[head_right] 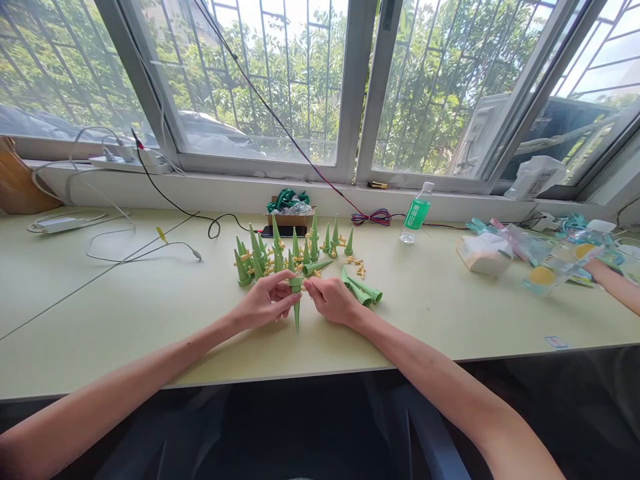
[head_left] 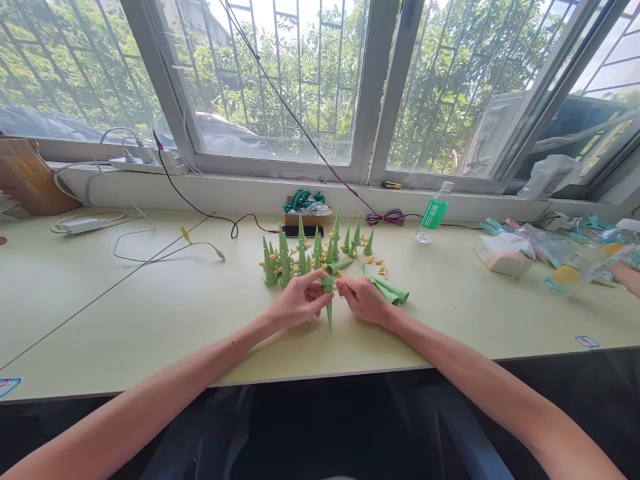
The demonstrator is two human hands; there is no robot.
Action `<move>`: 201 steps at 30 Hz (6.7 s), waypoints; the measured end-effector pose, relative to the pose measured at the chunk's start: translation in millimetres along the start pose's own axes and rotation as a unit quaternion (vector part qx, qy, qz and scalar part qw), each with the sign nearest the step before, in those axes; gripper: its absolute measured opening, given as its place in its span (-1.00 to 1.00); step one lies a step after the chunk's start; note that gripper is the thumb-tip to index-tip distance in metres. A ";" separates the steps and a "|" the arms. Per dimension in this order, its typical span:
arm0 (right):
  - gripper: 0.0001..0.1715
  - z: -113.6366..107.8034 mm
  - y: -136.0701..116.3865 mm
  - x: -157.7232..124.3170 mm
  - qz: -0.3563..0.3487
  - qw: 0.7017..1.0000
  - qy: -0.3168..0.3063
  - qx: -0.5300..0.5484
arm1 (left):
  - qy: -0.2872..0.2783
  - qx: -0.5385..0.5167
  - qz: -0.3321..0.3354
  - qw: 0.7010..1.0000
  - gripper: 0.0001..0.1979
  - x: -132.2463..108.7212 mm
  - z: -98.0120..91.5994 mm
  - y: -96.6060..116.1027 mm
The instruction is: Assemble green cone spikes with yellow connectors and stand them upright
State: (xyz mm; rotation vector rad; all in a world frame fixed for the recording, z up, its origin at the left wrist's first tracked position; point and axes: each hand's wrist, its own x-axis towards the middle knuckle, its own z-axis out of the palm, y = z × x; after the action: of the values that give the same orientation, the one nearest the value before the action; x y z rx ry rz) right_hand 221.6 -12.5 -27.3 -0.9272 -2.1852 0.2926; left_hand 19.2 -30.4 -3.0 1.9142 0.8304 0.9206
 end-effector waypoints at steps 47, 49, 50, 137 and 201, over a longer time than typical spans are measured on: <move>-0.51 -1.4 -1.1 -0.1 0.007 1.000 -0.018 0.004 | -0.002 0.058 0.037 0.998 -0.73 0.2 -0.5 -1.5; -0.51 -1.9 -1.0 -0.2 0.006 1.000 -0.017 0.005 | -0.001 0.059 0.037 0.998 -0.73 0.1 -0.4 -1.1; -0.51 -2.0 -1.0 -0.3 0.005 1.000 -0.017 0.006 | 0.000 0.060 0.037 0.998 -0.73 0.1 -0.3 -0.7; -0.34 1.2 -10.3 0.5 0.120 0.973 -0.025 0.197 | 0.011 0.088 0.059 0.994 -0.73 -0.3 0.5 3.1; -0.50 -0.2 -13.5 3.3 0.152 0.907 -0.065 0.388 | 0.010 -0.027 0.003 1.000 -0.64 1.0 -2.7 -2.3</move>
State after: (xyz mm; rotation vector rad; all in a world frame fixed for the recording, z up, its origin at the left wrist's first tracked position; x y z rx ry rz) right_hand 213.0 -19.8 -19.2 -0.7763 -1.7613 1.2951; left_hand 17.0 -27.6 -3.7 1.8644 0.8031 0.9586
